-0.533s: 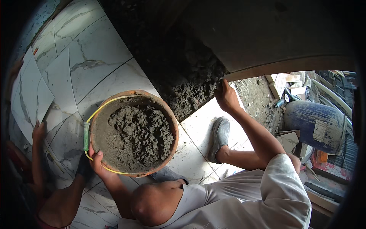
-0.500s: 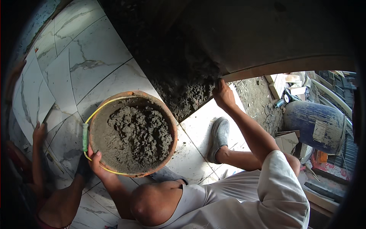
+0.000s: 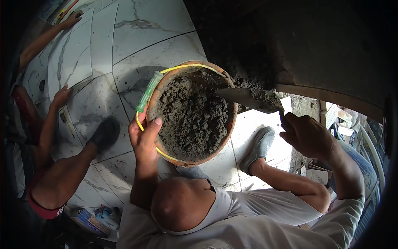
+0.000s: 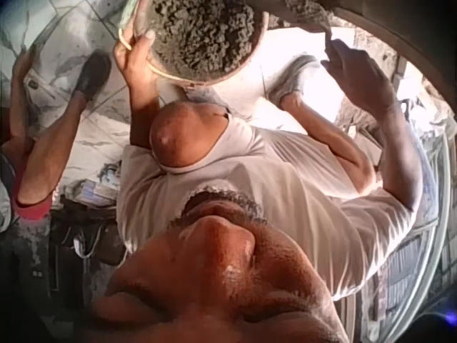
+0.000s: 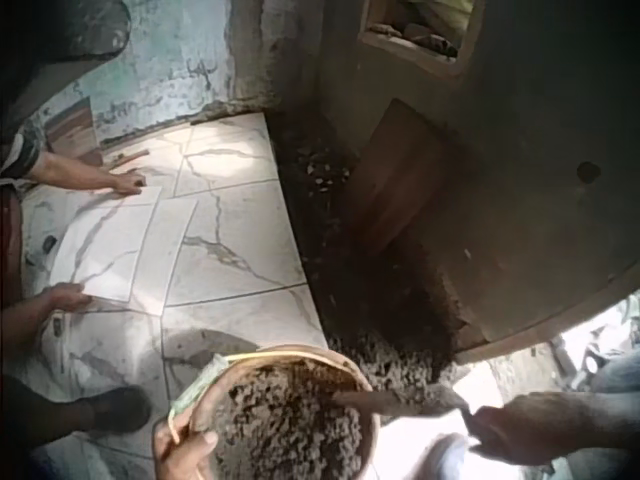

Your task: The person scoops cement from a bucket using a trowel, spreads it onto the floor area, and levels the surface using the trowel and by hand.

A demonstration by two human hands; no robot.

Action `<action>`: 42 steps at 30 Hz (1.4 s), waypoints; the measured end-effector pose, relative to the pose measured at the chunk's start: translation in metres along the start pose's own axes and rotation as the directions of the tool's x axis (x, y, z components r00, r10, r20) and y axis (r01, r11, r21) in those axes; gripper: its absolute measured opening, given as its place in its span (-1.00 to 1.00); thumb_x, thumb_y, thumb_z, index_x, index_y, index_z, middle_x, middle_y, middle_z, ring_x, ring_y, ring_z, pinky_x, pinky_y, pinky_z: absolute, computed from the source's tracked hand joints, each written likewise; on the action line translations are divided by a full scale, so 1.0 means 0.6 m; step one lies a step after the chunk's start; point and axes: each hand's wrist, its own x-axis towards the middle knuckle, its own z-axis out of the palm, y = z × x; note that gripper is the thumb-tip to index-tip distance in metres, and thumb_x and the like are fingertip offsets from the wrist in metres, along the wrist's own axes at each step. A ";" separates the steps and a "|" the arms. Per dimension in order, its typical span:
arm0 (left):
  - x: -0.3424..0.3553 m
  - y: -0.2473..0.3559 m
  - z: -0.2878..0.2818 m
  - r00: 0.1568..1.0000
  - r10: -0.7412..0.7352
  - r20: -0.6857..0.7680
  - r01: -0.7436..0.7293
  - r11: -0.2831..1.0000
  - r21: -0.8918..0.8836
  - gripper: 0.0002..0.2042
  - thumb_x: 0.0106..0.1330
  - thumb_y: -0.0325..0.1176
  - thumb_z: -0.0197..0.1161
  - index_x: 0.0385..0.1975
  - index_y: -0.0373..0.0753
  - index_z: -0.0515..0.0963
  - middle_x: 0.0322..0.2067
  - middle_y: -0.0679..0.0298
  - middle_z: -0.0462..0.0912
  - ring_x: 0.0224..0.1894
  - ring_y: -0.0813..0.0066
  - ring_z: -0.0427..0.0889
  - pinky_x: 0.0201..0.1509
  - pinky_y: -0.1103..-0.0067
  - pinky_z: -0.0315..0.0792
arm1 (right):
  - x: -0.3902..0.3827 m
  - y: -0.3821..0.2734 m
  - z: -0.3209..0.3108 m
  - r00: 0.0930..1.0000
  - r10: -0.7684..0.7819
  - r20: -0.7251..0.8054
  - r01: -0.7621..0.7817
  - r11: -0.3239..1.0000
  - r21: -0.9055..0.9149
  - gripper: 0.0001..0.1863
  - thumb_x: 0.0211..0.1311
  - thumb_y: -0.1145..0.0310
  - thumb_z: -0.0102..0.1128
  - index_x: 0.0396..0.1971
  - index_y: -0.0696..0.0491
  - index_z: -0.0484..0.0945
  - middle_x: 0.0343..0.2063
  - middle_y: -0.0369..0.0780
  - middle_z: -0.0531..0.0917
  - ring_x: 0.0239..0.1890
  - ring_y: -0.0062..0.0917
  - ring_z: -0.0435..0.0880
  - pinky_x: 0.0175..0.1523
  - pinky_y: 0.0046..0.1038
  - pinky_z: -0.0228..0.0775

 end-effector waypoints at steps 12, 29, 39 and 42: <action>-0.001 -0.020 -0.005 0.998 0.049 -0.048 -0.054 0.994 -0.100 -0.50 0.14 -0.48 0.11 0.13 -0.56 0.37 -0.01 0.02 0.56 0.01 0.35 0.55 0.18 0.52 0.34 | 0.152 -0.042 0.166 0.785 -0.028 0.619 -0.444 0.671 0.593 -0.83 0.22 0.41 0.04 -0.38 0.18 0.30 -0.67 -0.26 0.46 -0.69 -0.56 0.52 -0.61 -0.44 0.47; -0.012 -0.035 -0.010 0.994 0.093 -0.063 -0.106 0.965 -0.241 -0.49 0.13 -0.49 0.15 0.14 -0.55 0.37 0.00 0.03 0.55 0.02 0.38 0.54 0.20 0.53 0.32 | 0.153 -0.127 0.226 0.745 -0.281 0.605 -0.444 0.468 0.764 -0.82 0.23 0.37 0.09 -0.36 0.16 0.36 -0.65 -0.28 0.44 -0.69 -0.60 0.47 -0.66 -0.48 0.38; -0.016 -0.035 -0.033 0.990 0.105 -0.091 -0.123 0.965 -0.231 -0.48 0.11 -0.49 0.16 0.12 -0.55 0.38 0.01 0.01 0.55 0.04 0.37 0.53 0.22 0.53 0.28 | 0.178 -0.163 0.231 0.714 -0.437 0.547 -0.498 0.232 0.836 -0.84 0.23 0.33 0.09 -0.40 0.10 0.37 -0.56 -0.29 0.45 -0.64 -0.64 0.47 -0.61 -0.50 0.42; -0.010 -0.047 -0.037 0.993 0.116 -0.033 -0.119 0.981 -0.151 -0.44 0.12 -0.40 0.13 0.14 -0.59 0.33 0.04 -0.06 0.52 0.07 0.27 0.52 0.24 0.46 0.30 | 0.194 -0.188 0.249 0.731 -0.451 0.512 -0.576 -0.004 0.818 -0.83 0.17 0.40 0.18 -0.33 0.08 0.37 -0.54 -0.26 0.41 -0.66 -0.61 0.39 -0.58 -0.45 0.36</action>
